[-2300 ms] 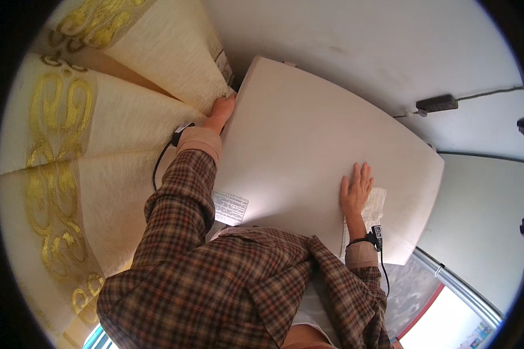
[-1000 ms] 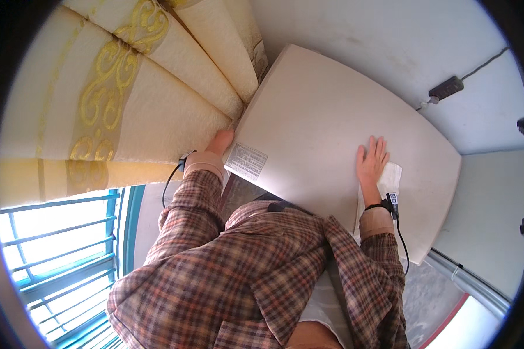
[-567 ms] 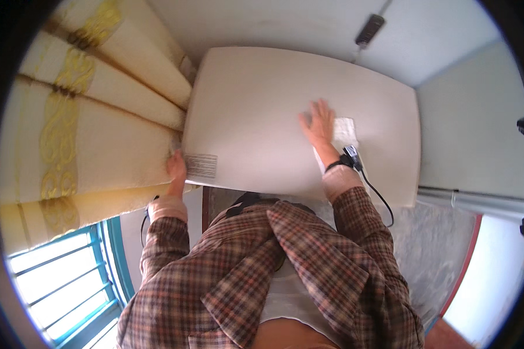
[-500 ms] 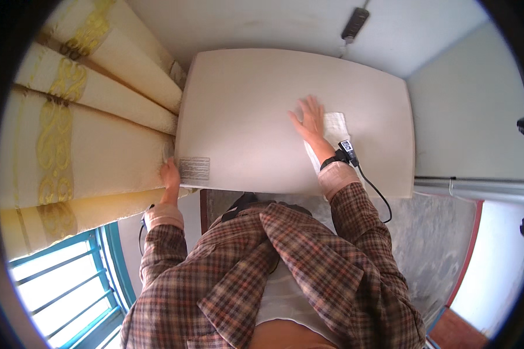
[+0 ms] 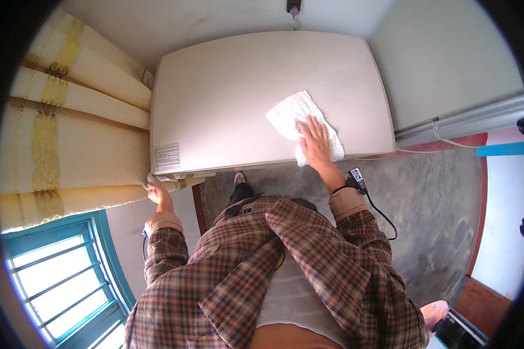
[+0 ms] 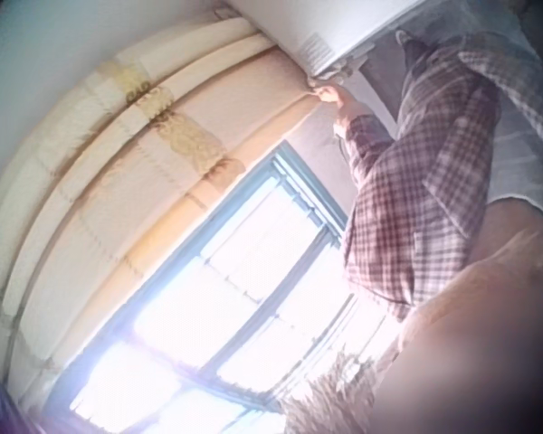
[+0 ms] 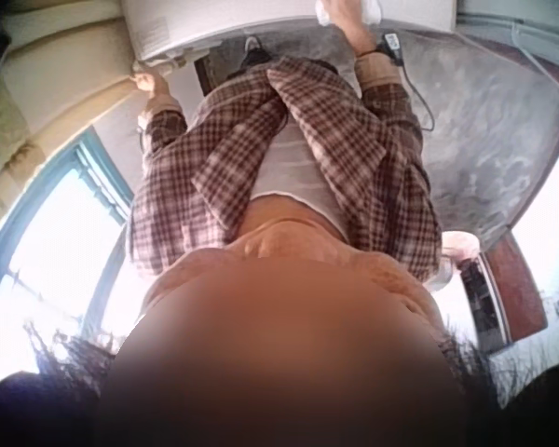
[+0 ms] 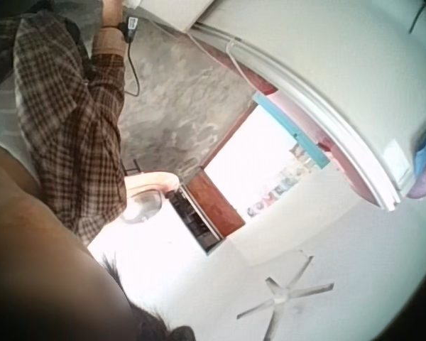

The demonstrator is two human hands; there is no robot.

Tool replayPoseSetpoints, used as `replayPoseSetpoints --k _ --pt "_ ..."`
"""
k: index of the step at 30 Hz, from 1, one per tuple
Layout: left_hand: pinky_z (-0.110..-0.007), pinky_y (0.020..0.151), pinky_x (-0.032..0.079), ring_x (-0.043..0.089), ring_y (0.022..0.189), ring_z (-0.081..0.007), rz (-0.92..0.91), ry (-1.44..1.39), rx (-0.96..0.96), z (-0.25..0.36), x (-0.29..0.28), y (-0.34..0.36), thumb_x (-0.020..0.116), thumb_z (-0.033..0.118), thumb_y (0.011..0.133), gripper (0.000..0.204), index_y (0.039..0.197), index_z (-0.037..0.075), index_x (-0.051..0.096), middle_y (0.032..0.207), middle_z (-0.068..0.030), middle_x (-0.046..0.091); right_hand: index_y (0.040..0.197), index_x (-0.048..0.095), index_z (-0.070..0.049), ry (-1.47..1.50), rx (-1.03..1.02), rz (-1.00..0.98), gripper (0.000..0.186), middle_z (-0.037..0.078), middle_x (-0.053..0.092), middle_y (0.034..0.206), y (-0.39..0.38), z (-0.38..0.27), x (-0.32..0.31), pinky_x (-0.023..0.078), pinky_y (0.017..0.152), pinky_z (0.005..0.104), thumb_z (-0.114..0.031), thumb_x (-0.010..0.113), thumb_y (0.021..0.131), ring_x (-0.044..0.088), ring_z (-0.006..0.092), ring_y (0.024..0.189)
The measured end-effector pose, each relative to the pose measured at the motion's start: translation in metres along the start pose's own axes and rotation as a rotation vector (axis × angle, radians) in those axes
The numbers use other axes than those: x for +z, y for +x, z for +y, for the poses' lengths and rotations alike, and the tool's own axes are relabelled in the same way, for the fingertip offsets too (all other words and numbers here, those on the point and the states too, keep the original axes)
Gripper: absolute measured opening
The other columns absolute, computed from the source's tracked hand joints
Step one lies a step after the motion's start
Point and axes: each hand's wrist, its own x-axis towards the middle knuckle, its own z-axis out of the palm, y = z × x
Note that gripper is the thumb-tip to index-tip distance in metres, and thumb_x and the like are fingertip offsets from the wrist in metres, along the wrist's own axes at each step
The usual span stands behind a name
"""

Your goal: The person wipes the exterior and interior surfaces of a chest freezer using a white cloth. They clean the top, sides, and front, then open the lid to wipe the inside lid and the inner rim before closing it.

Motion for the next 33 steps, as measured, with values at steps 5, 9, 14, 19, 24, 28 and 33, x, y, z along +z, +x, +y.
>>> replayPoseSetpoints --k 5,9,14,19,24,28,33 --pt "-0.052 0.076 0.049 0.062 0.086 -0.0456 -0.238 0.393 0.379 -0.032 -0.040 -0.047 0.039 0.038 0.096 0.047 0.094 -0.001 0.065 0.092 -0.0252 0.065 0.104 0.062 -0.003 0.207 0.102 0.218 0.028 0.011 0.065 0.108 -0.062 0.042 -0.022 0.044 0.082 0.0384 0.002 0.054 0.078 0.060 0.0311 0.097" --pt "-0.051 0.083 0.049 0.061 0.097 -0.0424 -0.420 0.717 0.574 -0.056 -0.064 -0.088 0.041 0.030 0.095 0.036 0.115 0.004 0.056 0.106 -0.0217 0.063 0.105 0.062 0.002 0.865 0.575 -0.144 0.021 0.009 0.063 0.081 -0.121 0.040 -0.022 0.046 0.065 0.0294 -0.004 0.050 0.088 0.058 0.0163 0.070" --pt "-0.042 0.081 0.050 0.064 0.087 -0.0327 -0.502 0.223 0.406 -0.038 -0.042 -0.129 0.044 0.024 0.092 0.034 0.106 0.000 0.065 0.095 -0.0215 0.067 0.109 0.063 0.000 1.347 1.015 0.021 0.027 0.004 0.064 0.092 -0.120 0.018 0.007 0.048 0.078 0.0270 -0.019 0.059 0.090 0.059 0.0118 0.084" --pt "-0.027 0.081 0.047 0.059 0.087 -0.0167 -0.752 -0.287 0.160 0.007 -0.011 -0.159 0.048 0.021 0.093 0.030 0.100 0.000 0.068 0.095 -0.0063 0.065 0.093 0.065 -0.006 1.679 1.499 0.302 0.027 0.006 0.066 0.086 -0.085 0.010 0.019 0.053 0.072 0.0339 -0.030 0.071 0.083 0.064 0.0196 0.077" --pt "-0.043 0.095 0.046 0.061 0.104 -0.0303 -1.148 -0.650 -0.625 0.059 0.005 -0.165 0.055 0.046 0.084 0.056 0.119 0.003 0.059 0.114 -0.0137 0.065 0.090 0.064 -0.005 1.997 1.449 0.233 0.025 0.008 0.068 0.085 -0.082 0.008 0.008 0.054 0.073 0.0378 -0.030 0.063 0.085 0.066 0.0249 0.078" --pt "-0.046 0.097 0.045 0.060 0.108 -0.0302 -1.162 -0.595 -0.697 0.074 0.007 -0.165 0.057 0.062 0.083 0.072 0.126 0.004 0.054 0.121 -0.0123 0.062 0.091 0.064 -0.004 1.950 1.375 0.229 0.023 0.009 0.068 0.087 -0.082 0.007 0.010 0.054 0.074 0.0377 -0.026 0.058 0.087 0.066 0.0248 0.078" --pt "-0.045 0.097 0.044 0.057 0.110 -0.0276 -1.176 -0.457 -0.595 0.065 0.024 -0.149 0.063 0.059 0.083 0.076 0.136 0.007 0.046 0.127 -0.0125 0.057 0.094 0.064 -0.002 1.787 1.397 0.314 0.023 0.009 0.067 0.088 -0.086 0.002 0.019 0.054 0.072 0.0371 -0.023 0.059 0.085 0.066 0.0235 0.078"
